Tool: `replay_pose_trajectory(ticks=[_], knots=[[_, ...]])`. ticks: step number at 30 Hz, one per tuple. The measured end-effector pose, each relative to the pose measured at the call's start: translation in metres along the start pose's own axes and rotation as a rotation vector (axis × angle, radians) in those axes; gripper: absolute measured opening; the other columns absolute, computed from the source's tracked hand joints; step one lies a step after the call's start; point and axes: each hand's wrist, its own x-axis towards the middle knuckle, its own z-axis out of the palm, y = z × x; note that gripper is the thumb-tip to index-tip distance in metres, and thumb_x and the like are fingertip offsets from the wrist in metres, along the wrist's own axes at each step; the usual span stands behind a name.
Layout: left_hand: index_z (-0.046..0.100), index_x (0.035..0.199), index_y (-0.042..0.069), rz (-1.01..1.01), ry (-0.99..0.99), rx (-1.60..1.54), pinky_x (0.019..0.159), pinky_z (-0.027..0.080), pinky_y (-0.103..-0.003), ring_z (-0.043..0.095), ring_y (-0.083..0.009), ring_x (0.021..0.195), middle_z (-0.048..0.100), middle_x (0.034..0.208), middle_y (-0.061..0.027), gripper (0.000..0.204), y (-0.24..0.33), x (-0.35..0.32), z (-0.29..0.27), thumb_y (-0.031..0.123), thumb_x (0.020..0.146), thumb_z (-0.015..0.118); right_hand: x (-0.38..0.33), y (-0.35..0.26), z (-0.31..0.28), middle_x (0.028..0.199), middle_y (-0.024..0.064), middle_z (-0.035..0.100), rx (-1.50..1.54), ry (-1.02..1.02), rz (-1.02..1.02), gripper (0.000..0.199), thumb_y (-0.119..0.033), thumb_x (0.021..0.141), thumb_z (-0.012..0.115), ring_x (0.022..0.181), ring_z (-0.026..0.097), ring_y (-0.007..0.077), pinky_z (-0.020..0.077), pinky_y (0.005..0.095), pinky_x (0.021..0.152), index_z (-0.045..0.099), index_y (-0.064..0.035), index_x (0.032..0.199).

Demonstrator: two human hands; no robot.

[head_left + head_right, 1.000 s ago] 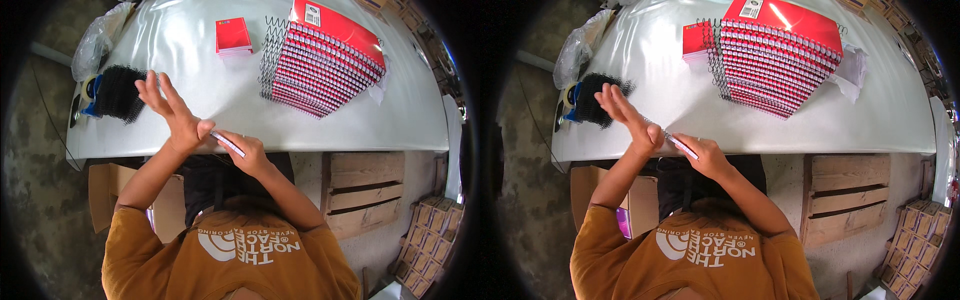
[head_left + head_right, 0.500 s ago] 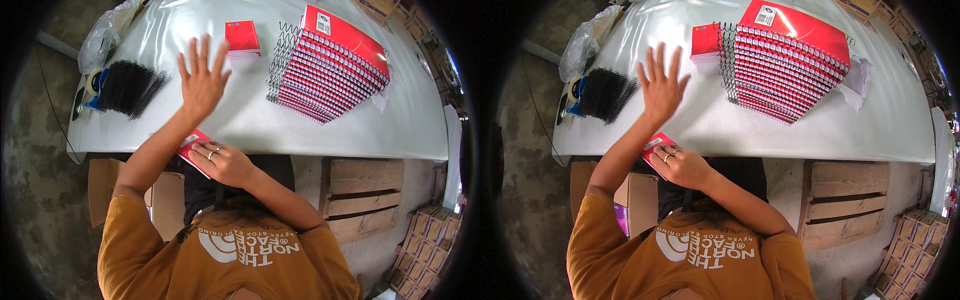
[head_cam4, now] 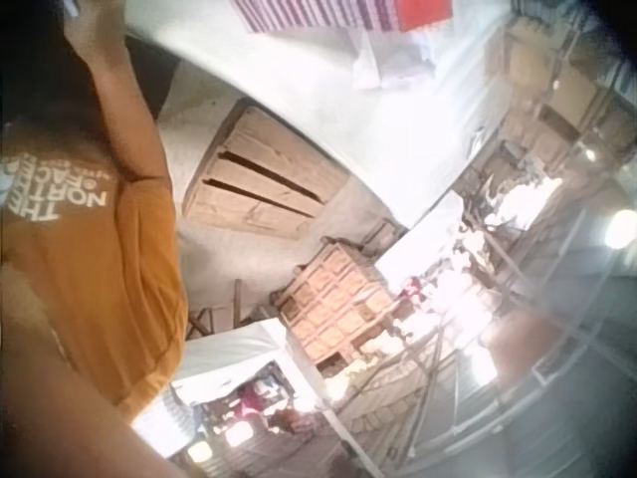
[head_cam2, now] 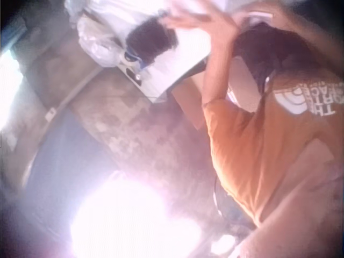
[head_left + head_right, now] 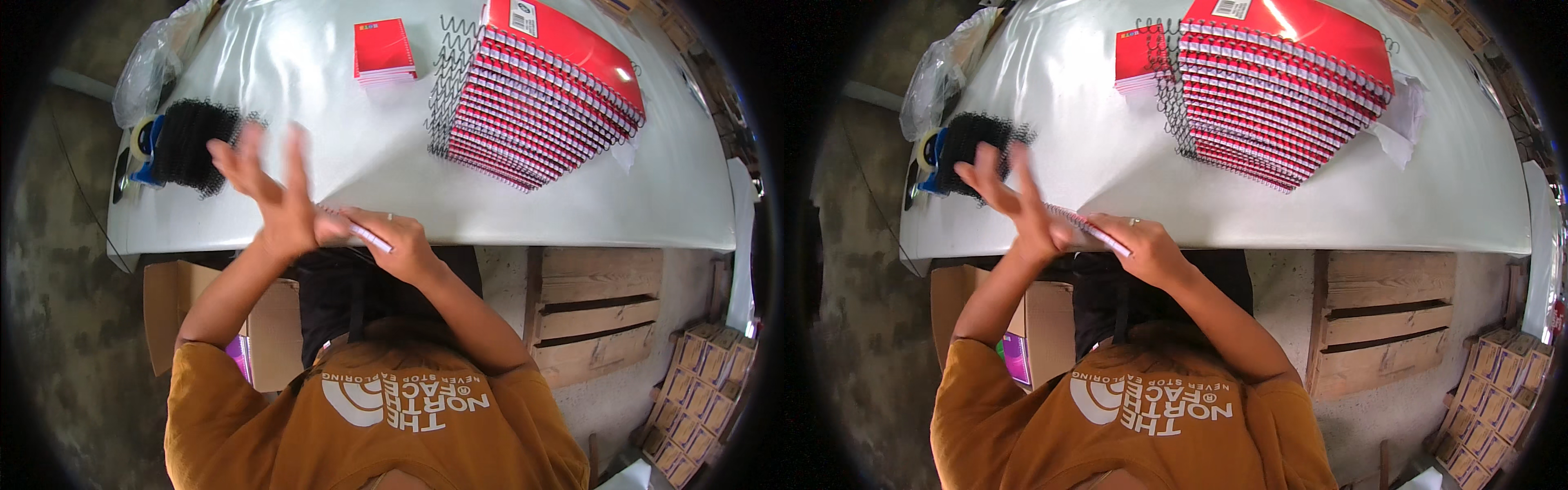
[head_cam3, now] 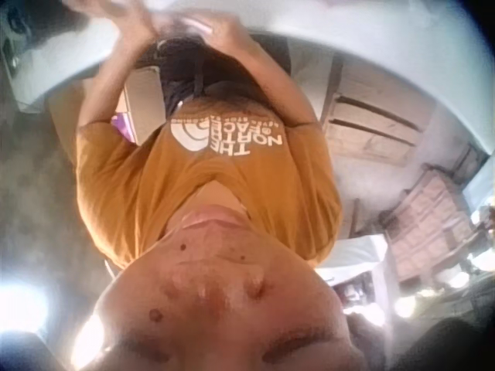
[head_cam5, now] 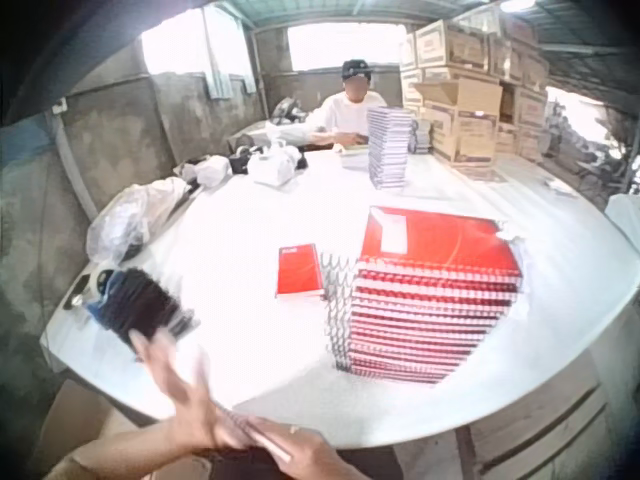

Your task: The person manually inserts a spiral binding through the holes of small red notebooks and places them onto a finished stack.

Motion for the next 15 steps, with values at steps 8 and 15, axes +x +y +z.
replay_pose_trajectory(ticks=[8, 15], knots=[[0.029, 0.137, -0.003, 0.134, 0.119, -0.017, 0.100, 0.006, -0.069, 0.003, -0.0570, 0.131, 0.010, 0.141, -0.0377, 0.108, 0.010, -0.017, 0.006, 0.081, 0.071, 0.036, -0.001, 0.002, -0.007, 0.105, 0.0155, 0.063, 0.029, -0.094, 0.065, 0.038, -0.002, 0.078, 0.062, 0.089, 0.064, 0.0309, 0.0517, 0.0356, 0.073, 0.056, -0.0039, 0.116], [0.021, 0.137, -0.011, 0.132, -0.193, -0.363, 0.100, -0.005, -0.067, 0.007, -0.0548, 0.132, 0.012, 0.141, -0.0388, 0.113, 0.043, -0.074, 0.027, 0.080, 0.071, 0.037, 0.001, 0.004, -0.006, 0.104, 0.0180, 0.064, 0.167, -0.015, 0.251, 0.066, -0.011, 0.081, 0.064, 0.090, 0.064, 0.0331, 0.0515, 0.0365, 0.074, 0.032, -0.0080, 0.138]])
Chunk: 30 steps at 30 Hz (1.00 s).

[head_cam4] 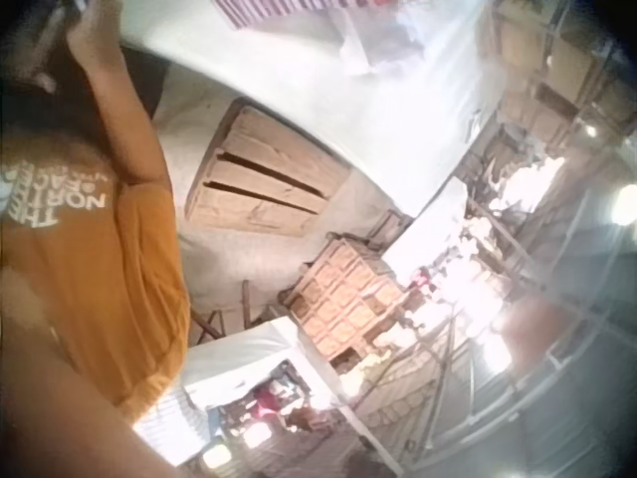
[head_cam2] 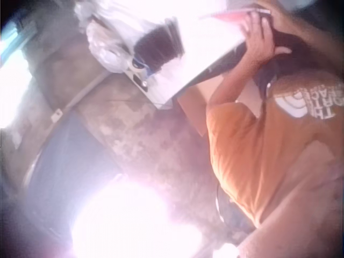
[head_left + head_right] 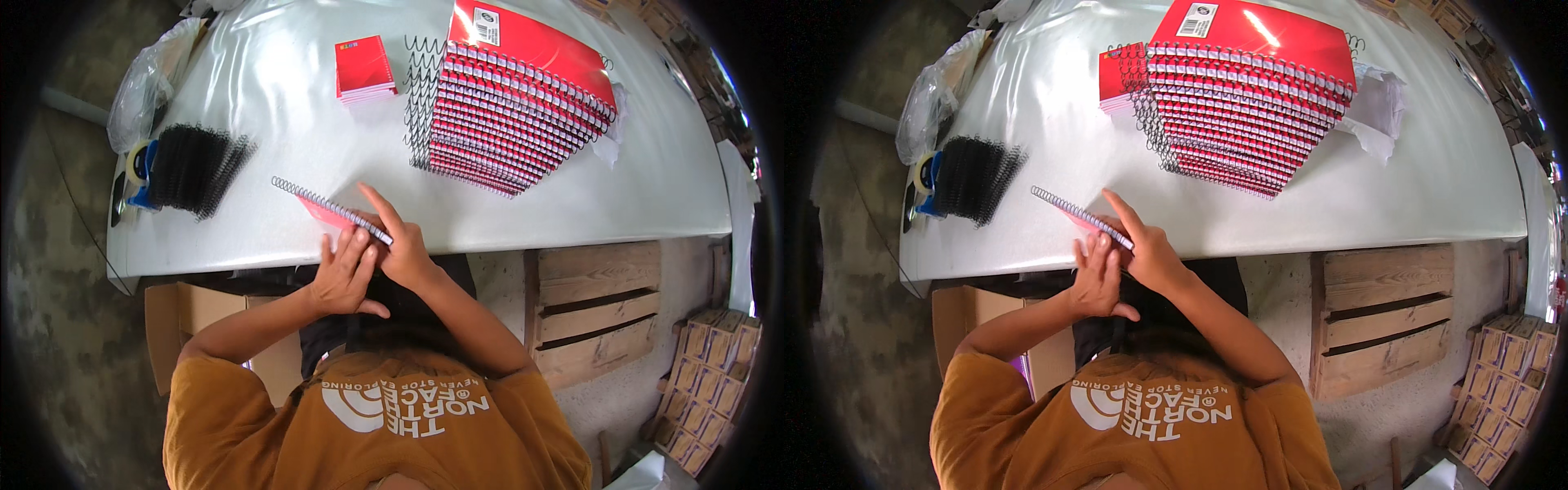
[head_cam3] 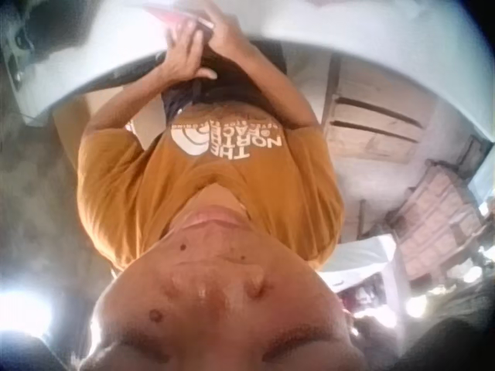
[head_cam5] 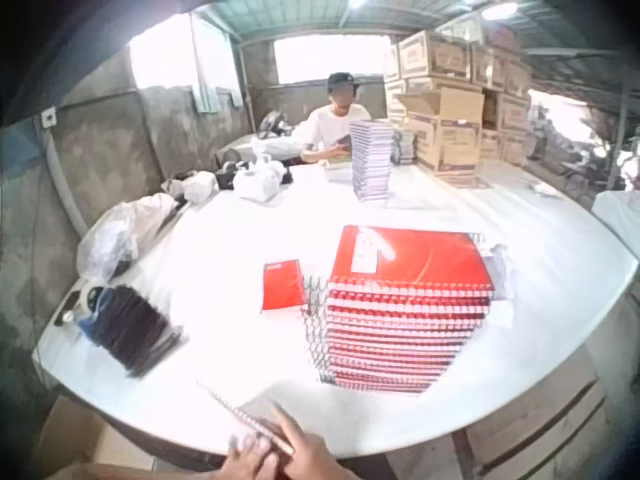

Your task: The person manually inserts a spiral binding through the holes of small red notebooks and places them onto a finished stack.

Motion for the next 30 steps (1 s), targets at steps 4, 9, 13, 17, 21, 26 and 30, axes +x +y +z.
replay_pose_trajectory(ticks=[4, 9, 13, 17, 21, 26, 30], knots=[[0.027, 0.136, -0.009, -0.055, 0.244, 0.303, 0.102, -0.001, -0.065, 0.013, -0.0526, 0.132, 0.022, 0.139, -0.0354, 0.105, -0.022, 0.074, -0.033, 0.077, 0.076, 0.036, -0.006, 0.008, 0.002, 0.105, 0.0162, 0.065, -0.087, -0.093, -0.074, 0.081, -0.012, 0.082, 0.064, 0.092, 0.063, 0.0360, 0.0514, 0.0380, 0.075, 0.012, -0.0107, 0.145], [0.035, 0.132, -0.005, 0.007, -0.081, 0.156, 0.102, 0.014, -0.059, 0.035, -0.0449, 0.122, 0.041, 0.130, -0.0254, 0.087, 0.002, 0.034, -0.021, 0.066, 0.082, 0.042, 0.005, 0.000, -0.013, 0.100, 0.0173, 0.066, 0.077, -0.069, 0.099, 0.089, -0.017, 0.081, 0.068, 0.089, 0.064, 0.0355, 0.0497, 0.0397, 0.076, 0.007, -0.0121, 0.145], [0.059, 0.111, 0.011, -0.143, -0.130, 0.063, 0.095, 0.027, -0.044, 0.051, -0.0235, 0.109, 0.059, 0.108, -0.0042, 0.038, -0.002, 0.095, -0.066, 0.034, 0.082, 0.060, 0.009, -0.007, -0.020, 0.091, 0.0173, 0.065, 0.038, -0.102, 0.194, 0.092, -0.012, 0.078, 0.070, 0.086, 0.064, 0.0360, 0.0496, 0.0388, 0.075, 0.006, -0.0127, 0.145], [0.061, 0.096, 0.013, -0.177, -0.260, -0.232, 0.084, 0.033, -0.037, 0.057, -0.0189, 0.088, 0.060, 0.087, -0.0012, 0.023, -0.020, 0.112, -0.071, 0.017, 0.075, 0.069, 0.012, 0.001, -0.014, 0.088, 0.0193, 0.064, -0.020, -0.012, 0.118, 0.090, -0.007, 0.075, 0.071, 0.084, 0.065, 0.0348, 0.0500, 0.0375, 0.073, 0.011, -0.0114, 0.142], [0.061, 0.095, 0.012, -0.153, -0.350, -0.305, 0.081, 0.034, -0.035, 0.056, -0.0207, 0.084, 0.060, 0.086, -0.0021, 0.022, -0.030, 0.125, -0.079, 0.018, 0.076, 0.069, 0.014, 0.004, -0.014, 0.091, 0.0220, 0.063, 0.079, -0.018, 0.134, 0.086, -0.007, 0.076, 0.070, 0.085, 0.065, 0.0359, 0.0499, 0.0389, 0.072, 0.014, -0.0103, 0.140], [0.060, 0.094, 0.010, -0.175, -0.422, -0.316, 0.082, 0.035, -0.035, 0.056, -0.0218, 0.086, 0.062, 0.091, -0.0033, 0.019, -0.028, 0.125, -0.078, 0.015, 0.077, 0.068, 0.014, 0.004, -0.013, 0.091, 0.0225, 0.063, -0.031, -0.006, 0.118, 0.079, -0.004, 0.078, 0.066, 0.087, 0.064, 0.0376, 0.0500, 0.0395, 0.072, 0.016, -0.0097, 0.139], [0.060, 0.089, 0.010, -0.103, -0.334, -0.227, 0.080, 0.036, -0.035, 0.057, -0.0212, 0.080, 0.060, 0.084, -0.0030, 0.019, -0.025, 0.128, -0.078, 0.015, 0.073, 0.070, 0.014, -0.001, -0.015, 0.088, 0.0222, 0.062, -0.022, -0.021, 0.153, 0.076, -0.002, 0.079, 0.063, 0.085, 0.064, 0.0371, 0.0501, 0.0393, 0.071, 0.017, -0.0092, 0.139]])
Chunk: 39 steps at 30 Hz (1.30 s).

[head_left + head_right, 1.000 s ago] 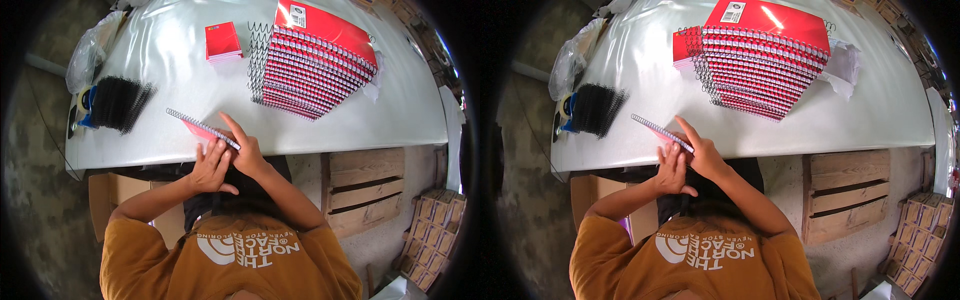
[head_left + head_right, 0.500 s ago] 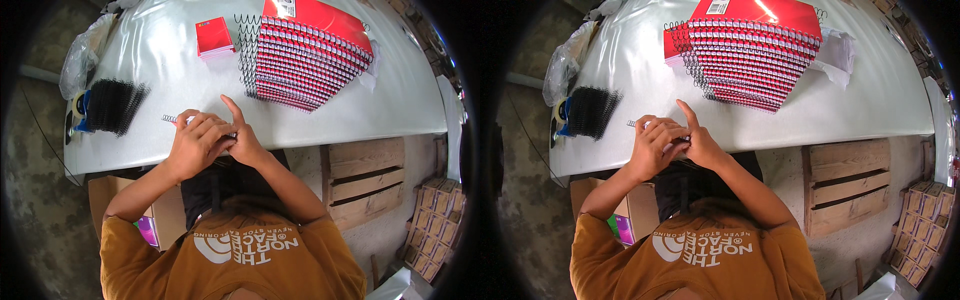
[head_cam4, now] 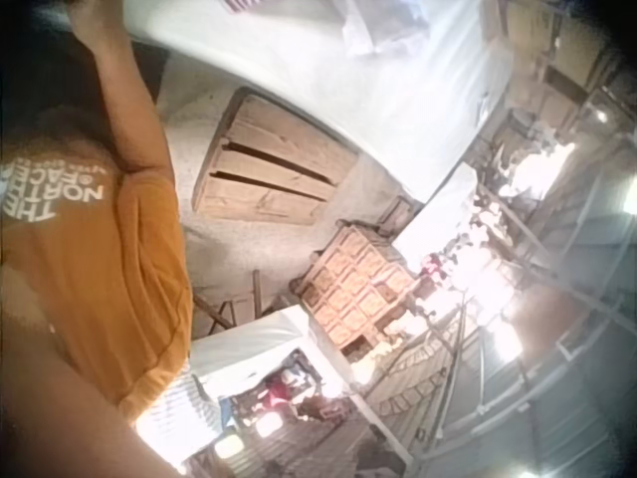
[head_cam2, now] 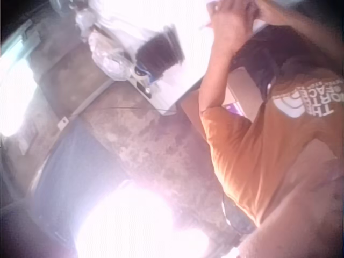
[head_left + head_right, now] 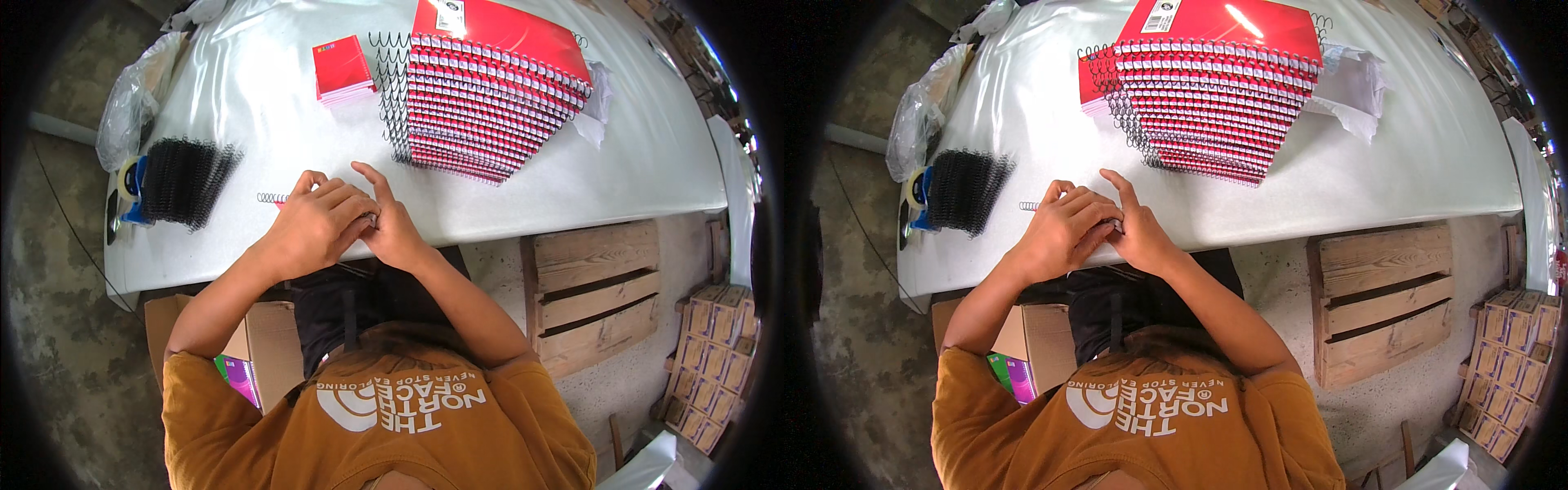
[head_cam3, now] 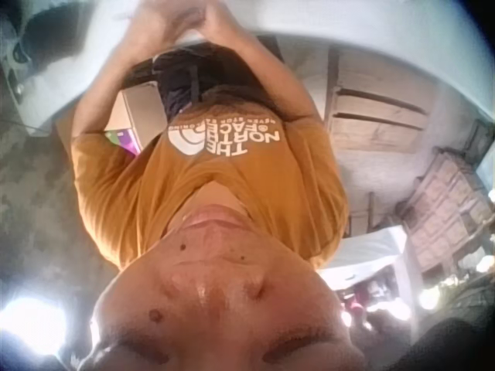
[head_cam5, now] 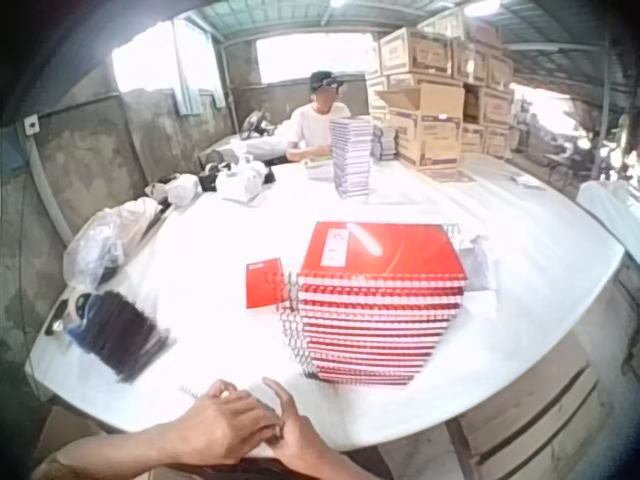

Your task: The person manually inserts a spiral binding through the holes of small red notebooks and places them onto a finished stack.

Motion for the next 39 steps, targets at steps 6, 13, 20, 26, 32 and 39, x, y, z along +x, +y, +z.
replay_pose_trajectory(ticks=[6, 13, 20, 26, 32, 39], knots=[[0.062, 0.082, 0.012, -0.049, -0.009, 0.016, 0.078, 0.037, -0.036, 0.058, -0.0203, 0.076, 0.060, 0.079, -0.0018, 0.021, 0.008, 0.006, -0.018, 0.017, 0.067, 0.075, -0.008, -0.018, -0.002, 0.086, 0.0224, 0.061, -0.004, -0.007, 0.004, 0.069, 0.000, 0.082, 0.060, 0.083, 0.064, 0.0366, 0.0489, 0.0370, 0.070, 0.020, -0.0079, 0.138], [0.055, 0.112, 0.000, 0.012, 0.624, -0.023, 0.090, 0.040, -0.037, 0.056, -0.0235, 0.102, 0.061, 0.109, -0.0110, 0.069, 0.040, 0.047, -0.097, 0.032, 0.058, 0.083, 0.001, -0.125, -0.078, 0.107, 0.0146, 0.053, -0.127, 0.453, -0.701, 0.039, -0.005, 0.085, 0.057, 0.093, 0.056, 0.0206, 0.0459, 0.0315, 0.081, 0.040, -0.0003, 0.120], [0.049, 0.110, -0.002, 0.133, 1.116, -0.614, 0.073, 0.045, -0.030, 0.059, -0.0196, 0.083, 0.061, 0.097, -0.0134, 0.022, 0.082, 0.143, -0.063, -0.001, 0.088, 0.050, 0.050, -0.152, -0.125, 0.121, 0.0201, 0.045, -0.546, 1.023, -0.484, 0.050, -0.019, 0.093, 0.047, 0.106, 0.047, 0.0246, 0.0348, 0.0350, 0.096, 0.029, 0.0083, 0.131], [0.062, 0.099, 0.002, 0.045, 0.705, 0.096, 0.086, 0.043, -0.042, 0.057, -0.0333, 0.098, 0.061, 0.103, -0.0165, 0.028, 0.057, 0.167, -0.039, 0.025, 0.084, 0.062, 0.044, -0.137, -0.129, 0.126, 0.0218, 0.045, 0.143, 0.869, -0.282, 0.060, -0.016, 0.092, 0.045, 0.107, 0.048, 0.0196, 0.0361, 0.0283, 0.094, 0.019, 0.0103, 0.138], [0.064, 0.088, 0.000, -0.390, 0.984, -0.227, 0.065, 0.047, -0.033, 0.058, -0.0216, 0.072, 0.062, 0.084, -0.0139, 0.026, 0.024, 0.159, -0.032, 0.026, 0.084, 0.065, 0.056, -0.116, -0.128, 0.096, 0.0099, 0.063, -0.192, 1.051, -0.467, 0.035, -0.022, 0.089, 0.060, 0.082, 0.056, 0.0141, 0.0458, 0.0260, 0.075, 0.057, 0.0016, 0.114], [0.060, 0.090, 0.000, -0.445, 1.098, -0.532, 0.052, 0.040, -0.024, 0.048, -0.0075, 0.056, 0.057, 0.067, -0.0024, 0.020, 0.008, 0.146, -0.031, 0.019, 0.085, 0.063, 0.053, -0.101, -0.141, 0.090, 0.0056, 0.058, -0.374, 1.168, -0.571, 0.024, -0.017, 0.077, 0.075, 0.088, 0.054, 0.0192, 0.0431, 0.0323, 0.082, 0.059, -0.0031, 0.088]])
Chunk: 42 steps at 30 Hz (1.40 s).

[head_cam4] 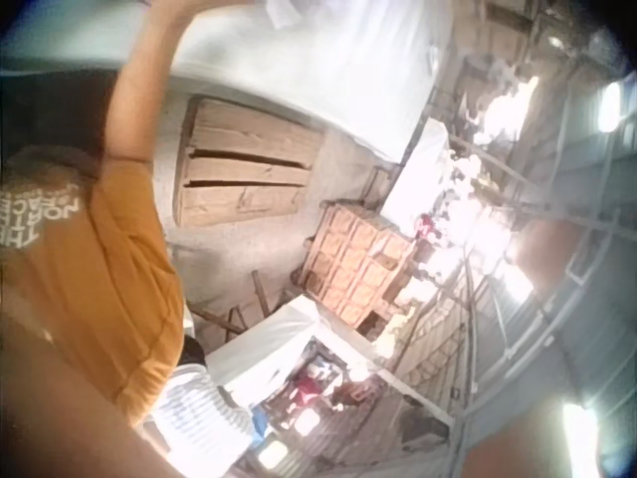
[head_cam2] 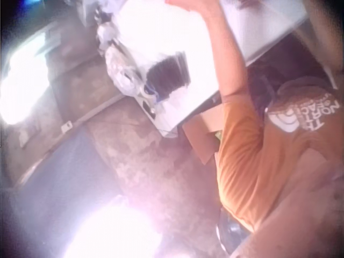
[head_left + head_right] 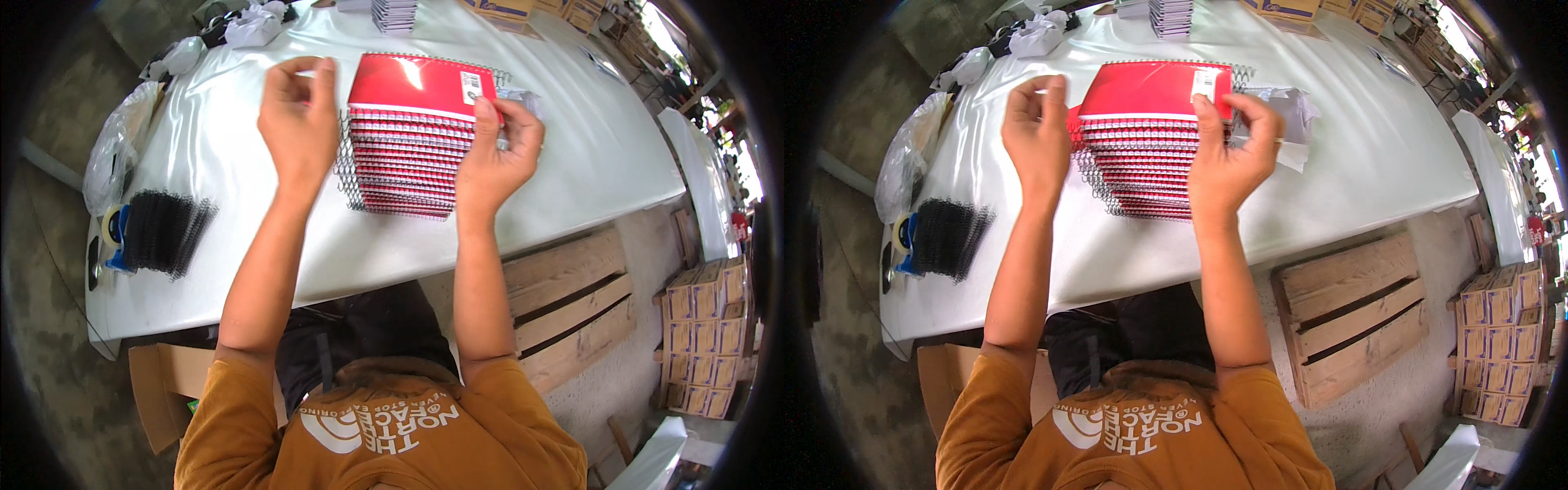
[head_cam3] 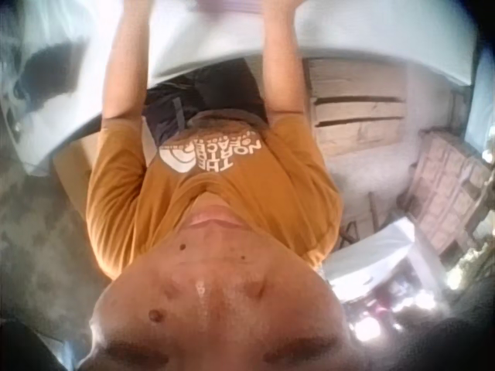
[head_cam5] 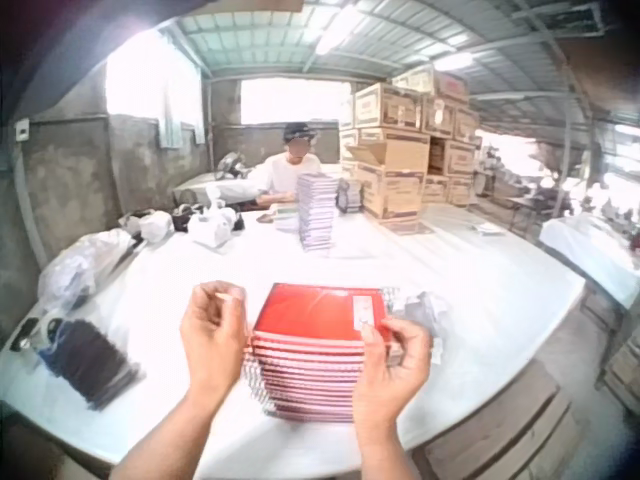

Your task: The person manually inserts a spiral binding through the holes of small red notebooks and places them onto a finished stack.

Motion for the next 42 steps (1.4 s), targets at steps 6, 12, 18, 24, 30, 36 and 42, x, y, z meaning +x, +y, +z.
replay_pose_trajectory(ticks=[6, 12, 18, 24, 30, 36, 42], knots=[[0.055, 0.117, 0.001, 0.321, -0.736, 0.647, 0.098, 0.039, -0.041, 0.051, -0.0317, 0.114, 0.056, 0.119, -0.0197, 0.046, -0.150, 0.061, -0.056, 0.017, 0.075, 0.062, -0.030, -0.026, -0.013, 0.107, 0.0165, 0.051, 0.138, 0.016, -0.365, 0.032, -0.020, 0.091, 0.050, 0.096, 0.051, 0.0213, 0.0390, 0.0351, 0.088, 0.042, 0.0030, 0.112], [0.054, 0.117, 0.006, 0.633, -0.615, 1.165, 0.087, 0.045, -0.040, 0.058, -0.0225, 0.103, 0.059, 0.117, -0.0112, 0.038, -0.150, -0.040, -0.078, 0.011, 0.080, 0.054, -0.140, -0.032, -0.030, 0.115, 0.0173, 0.052, 0.502, -0.618, 0.648, 0.041, -0.017, 0.089, 0.057, 0.106, 0.052, 0.0236, 0.0390, 0.0355, 0.095, 0.042, 0.0049, 0.121], [0.060, 0.109, 0.007, 0.211, -0.892, 1.013, 0.069, 0.047, -0.034, 0.065, -0.0211, 0.087, 0.066, 0.101, -0.0088, 0.030, -0.064, -0.114, -0.129, 0.013, 0.079, 0.059, -0.175, -0.033, -0.031, 0.137, 0.0222, 0.036, 0.788, -0.732, 1.509, 0.077, -0.032, 0.089, 0.057, 0.126, 0.039, 0.0287, 0.0317, 0.0404, 0.104, 0.015, 0.0072, 0.140], [0.063, 0.105, 0.005, 0.217, -0.729, 0.850, 0.070, 0.046, -0.034, 0.064, -0.0222, 0.084, 0.067, 0.100, -0.0086, 0.034, -0.023, -0.129, -0.142, 0.019, 0.074, 0.069, -0.176, -0.069, -0.038, 0.132, 0.0194, 0.041, 0.507, -0.722, 1.159, 0.071, -0.024, 0.090, 0.059, 0.118, 0.044, 0.0208, 0.0350, 0.0352, 0.100, 0.017, 0.0066, 0.139], [0.067, 0.100, 0.010, 0.028, -0.410, 0.931, 0.075, 0.045, -0.039, 0.060, -0.0307, 0.084, 0.066, 0.092, -0.0123, 0.023, -0.078, -0.092, -0.196, 0.019, 0.079, 0.065, -0.147, -0.031, -0.033, 0.107, 0.0103, 0.062, 0.369, -0.849, 0.733, 0.025, -0.007, 0.090, 0.055, 0.098, 0.057, 0.0134, 0.0435, 0.0252, 0.088, 0.057, 0.0041, 0.113], [0.059, 0.106, 0.010, -0.214, -0.258, 1.476, 0.084, 0.042, -0.043, 0.051, -0.0335, 0.102, 0.056, 0.106, -0.0135, 0.026, -0.154, -0.076, -0.285, 0.026, 0.086, 0.057, -0.158, -0.013, -0.029, 0.107, 0.0110, 0.065, 0.492, -1.232, 0.589, 0.026, -0.002, 0.088, 0.056, 0.099, 0.060, 0.0148, 0.0450, 0.0266, 0.087, 0.060, 0.0005, 0.113], [0.065, 0.099, 0.009, -0.007, -0.068, 1.271, 0.078, 0.043, -0.041, 0.056, -0.0280, 0.089, 0.061, 0.094, -0.0087, 0.023, -0.146, -0.072, -0.280, 0.027, 0.085, 0.061, -0.160, 0.004, 0.008, 0.114, 0.0122, 0.063, 0.408, -1.155, 0.321, 0.030, 0.002, 0.087, 0.054, 0.106, 0.060, 0.0210, 0.0460, 0.0288, 0.090, 0.060, -0.0037, 0.116]])
